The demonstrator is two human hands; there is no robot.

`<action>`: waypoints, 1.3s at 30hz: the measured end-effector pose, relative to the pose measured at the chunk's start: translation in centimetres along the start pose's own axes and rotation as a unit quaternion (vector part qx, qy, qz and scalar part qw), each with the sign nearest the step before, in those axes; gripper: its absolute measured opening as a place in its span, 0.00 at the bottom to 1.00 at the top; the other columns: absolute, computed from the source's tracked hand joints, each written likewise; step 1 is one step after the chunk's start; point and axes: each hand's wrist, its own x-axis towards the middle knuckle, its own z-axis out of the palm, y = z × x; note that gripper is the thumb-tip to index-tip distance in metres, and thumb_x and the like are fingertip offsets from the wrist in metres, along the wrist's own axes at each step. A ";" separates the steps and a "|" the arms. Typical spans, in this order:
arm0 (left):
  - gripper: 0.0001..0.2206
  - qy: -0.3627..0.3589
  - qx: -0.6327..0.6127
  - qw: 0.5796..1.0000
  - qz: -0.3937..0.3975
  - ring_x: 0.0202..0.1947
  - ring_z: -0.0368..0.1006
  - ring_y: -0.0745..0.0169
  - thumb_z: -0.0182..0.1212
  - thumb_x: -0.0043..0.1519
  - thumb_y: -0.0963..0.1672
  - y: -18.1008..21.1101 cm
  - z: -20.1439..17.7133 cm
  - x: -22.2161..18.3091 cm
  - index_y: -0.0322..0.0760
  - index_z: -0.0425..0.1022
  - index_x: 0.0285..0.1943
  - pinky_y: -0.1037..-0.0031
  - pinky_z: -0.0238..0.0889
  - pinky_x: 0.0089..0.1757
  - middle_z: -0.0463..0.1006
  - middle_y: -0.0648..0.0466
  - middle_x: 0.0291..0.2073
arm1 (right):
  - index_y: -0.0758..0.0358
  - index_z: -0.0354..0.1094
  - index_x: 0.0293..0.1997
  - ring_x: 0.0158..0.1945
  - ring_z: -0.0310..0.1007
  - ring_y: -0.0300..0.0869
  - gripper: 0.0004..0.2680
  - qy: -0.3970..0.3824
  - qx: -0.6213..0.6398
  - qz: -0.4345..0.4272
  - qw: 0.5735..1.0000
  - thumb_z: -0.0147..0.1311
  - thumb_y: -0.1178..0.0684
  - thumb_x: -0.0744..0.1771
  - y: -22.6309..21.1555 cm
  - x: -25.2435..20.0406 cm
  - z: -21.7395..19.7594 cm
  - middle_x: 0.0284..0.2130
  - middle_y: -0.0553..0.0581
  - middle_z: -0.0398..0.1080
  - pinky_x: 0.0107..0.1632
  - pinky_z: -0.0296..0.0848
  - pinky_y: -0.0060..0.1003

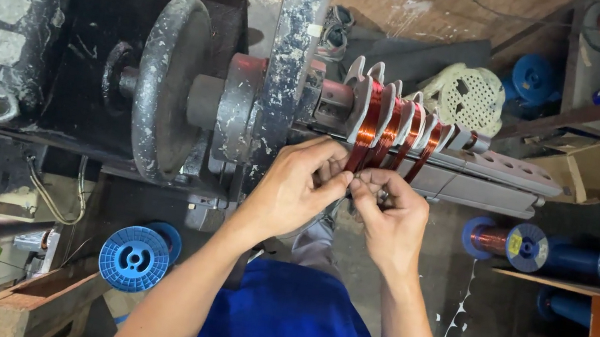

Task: Guiding copper wire onto a winding machine to create coils and then removing and organizing the finished coils on a workbench.

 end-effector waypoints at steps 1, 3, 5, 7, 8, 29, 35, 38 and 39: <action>0.05 0.005 0.000 1.000 0.001 0.29 0.81 0.46 0.67 0.63 0.40 -0.1 0.0 -0.1 0.31 0.78 0.39 0.62 0.72 0.27 0.76 0.44 0.28 | 0.69 0.79 0.36 0.19 0.72 0.37 0.00 -0.002 -0.001 0.002 1.000 0.65 0.63 0.66 0.0 0.0 0.0 0.16 0.56 0.70 0.26 0.69 0.31; 0.04 0.006 -0.002 1.000 0.004 0.29 0.81 0.48 0.67 0.63 0.40 -0.4 0.0 -0.1 0.31 0.78 0.40 0.63 0.72 0.27 0.77 0.44 0.28 | 0.69 0.79 0.37 0.19 0.72 0.37 0.01 -0.002 0.002 -0.002 1.000 0.65 0.63 0.67 0.1 0.0 0.0 0.17 0.56 0.70 0.26 0.70 0.31; 0.04 0.006 -0.005 1.000 0.008 0.29 0.81 0.49 0.67 0.64 0.40 -0.5 -0.1 -0.1 0.32 0.78 0.40 0.63 0.72 0.28 0.77 0.45 0.28 | 0.70 0.79 0.38 0.19 0.73 0.37 0.01 -0.001 0.003 -0.006 1.000 0.65 0.63 0.67 0.1 -0.1 0.0 0.17 0.57 0.70 0.26 0.70 0.31; 0.04 0.001 -0.012 1.000 0.006 0.29 0.81 0.49 0.67 0.64 0.40 -0.5 -0.3 0.0 0.32 0.78 0.40 0.63 0.73 0.27 0.76 0.45 0.27 | 0.70 0.79 0.37 0.20 0.72 0.36 0.01 -0.010 -0.001 -0.003 1.000 0.66 0.63 0.67 0.2 -0.1 -0.1 0.17 0.55 0.69 0.28 0.70 0.32; 0.04 0.000 -0.013 1.000 0.006 0.29 0.81 0.49 0.67 0.64 0.40 -0.5 -0.4 -0.1 0.32 0.78 0.40 0.63 0.73 0.27 0.76 0.45 0.27 | 0.70 0.79 0.37 0.20 0.72 0.36 0.01 -0.009 -0.001 -0.003 1.000 0.66 0.63 0.67 -0.2 0.0 0.0 0.17 0.55 0.69 0.28 0.70 0.32; 0.06 0.034 -0.010 0.999 -0.008 0.24 0.77 0.53 0.70 0.61 0.41 -1.0 0.5 0.1 0.34 0.78 0.35 0.65 0.70 0.29 0.76 0.47 0.23 | 0.70 0.76 0.39 0.26 0.65 0.37 0.01 -0.048 -0.025 -0.060 0.997 0.62 0.63 0.68 -0.5 0.3 -0.4 0.19 0.56 0.66 0.27 0.68 0.37; 0.05 0.006 -0.063 0.998 -0.030 0.19 0.76 0.58 0.68 0.63 0.39 -0.8 -0.2 0.1 0.31 0.78 0.36 0.71 0.71 0.24 0.75 0.46 0.22 | 0.70 0.76 0.38 0.25 0.68 0.39 0.04 -0.077 -0.032 -0.070 0.994 0.67 0.60 0.67 -1.2 0.6 -0.6 0.19 0.56 0.68 0.29 0.70 0.36; 0.05 0.003 -0.053 0.998 -0.031 0.17 0.76 0.58 0.65 0.65 0.39 -0.2 -0.3 0.0 0.30 0.78 0.36 0.70 0.70 0.22 0.75 0.47 0.21 | 0.69 0.75 0.37 0.24 0.67 0.40 0.03 -0.058 -0.045 -0.067 0.995 0.63 0.61 0.68 -1.6 0.2 0.0 0.19 0.56 0.68 0.29 0.69 0.38; 0.04 0.004 -0.047 0.999 -0.023 0.17 0.77 0.56 0.65 0.65 0.39 -0.4 -0.2 0.0 0.30 0.78 0.37 0.69 0.70 0.22 0.75 0.46 0.22 | 0.69 0.74 0.38 0.26 0.70 0.47 0.03 -0.034 -0.096 -0.102 0.989 0.62 0.61 0.69 -2.1 -0.1 0.3 0.21 0.59 0.69 0.30 0.71 0.41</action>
